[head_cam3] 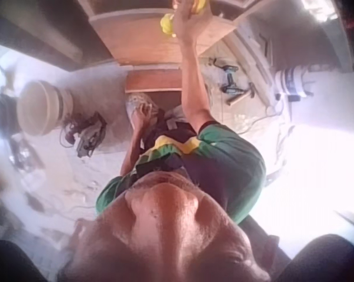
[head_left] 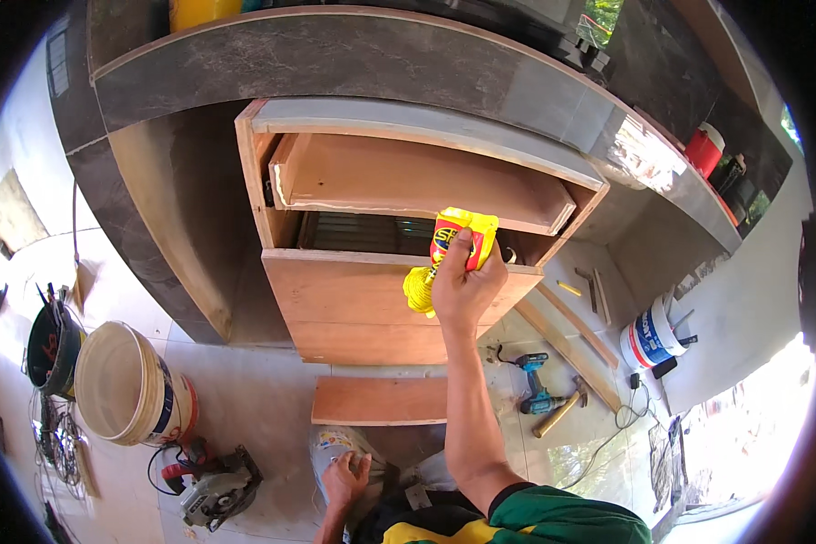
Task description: The person sands the edge of a wooden board with a hand sander, test-fits it against a wooden cabinet, marks lines using a pencil, handles an adhesive packet near the cabinet, and adjusts straps on a mask by hand.
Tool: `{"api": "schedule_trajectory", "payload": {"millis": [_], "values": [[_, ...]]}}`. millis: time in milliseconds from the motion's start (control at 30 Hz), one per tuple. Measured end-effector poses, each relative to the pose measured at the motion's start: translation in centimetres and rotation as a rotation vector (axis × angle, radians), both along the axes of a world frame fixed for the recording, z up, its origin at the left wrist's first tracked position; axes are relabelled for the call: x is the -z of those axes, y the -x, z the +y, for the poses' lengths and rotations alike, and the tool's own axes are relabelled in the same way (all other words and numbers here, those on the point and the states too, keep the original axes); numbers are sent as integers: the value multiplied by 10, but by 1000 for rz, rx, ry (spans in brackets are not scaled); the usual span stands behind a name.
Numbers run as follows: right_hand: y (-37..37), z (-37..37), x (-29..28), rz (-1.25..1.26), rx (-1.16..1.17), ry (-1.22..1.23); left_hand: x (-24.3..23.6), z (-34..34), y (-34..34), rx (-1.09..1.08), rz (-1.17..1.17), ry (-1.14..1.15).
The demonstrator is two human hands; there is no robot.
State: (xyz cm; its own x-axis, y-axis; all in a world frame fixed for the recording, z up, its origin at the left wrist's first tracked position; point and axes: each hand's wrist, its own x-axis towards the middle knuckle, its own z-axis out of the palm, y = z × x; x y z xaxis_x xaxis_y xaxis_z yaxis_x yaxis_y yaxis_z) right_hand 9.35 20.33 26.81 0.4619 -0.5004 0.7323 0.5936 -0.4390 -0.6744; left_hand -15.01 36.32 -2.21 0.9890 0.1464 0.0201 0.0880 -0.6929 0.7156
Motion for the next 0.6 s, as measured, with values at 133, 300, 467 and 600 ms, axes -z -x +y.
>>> {"api": "schedule_trajectory", "payload": {"millis": [133,300,467,600], "values": [[2,-8,-1,1,33,-13,-1,0,-1,10,2,6],[4,-19,0,4,71,-26,5,1,-3,33,20,-5],[2,-35,5,43,134,-49,9,-1,-2,11,-17,-8],[6,-47,5,18,160,-5,7,-2,-1,13,28,-33]]}}
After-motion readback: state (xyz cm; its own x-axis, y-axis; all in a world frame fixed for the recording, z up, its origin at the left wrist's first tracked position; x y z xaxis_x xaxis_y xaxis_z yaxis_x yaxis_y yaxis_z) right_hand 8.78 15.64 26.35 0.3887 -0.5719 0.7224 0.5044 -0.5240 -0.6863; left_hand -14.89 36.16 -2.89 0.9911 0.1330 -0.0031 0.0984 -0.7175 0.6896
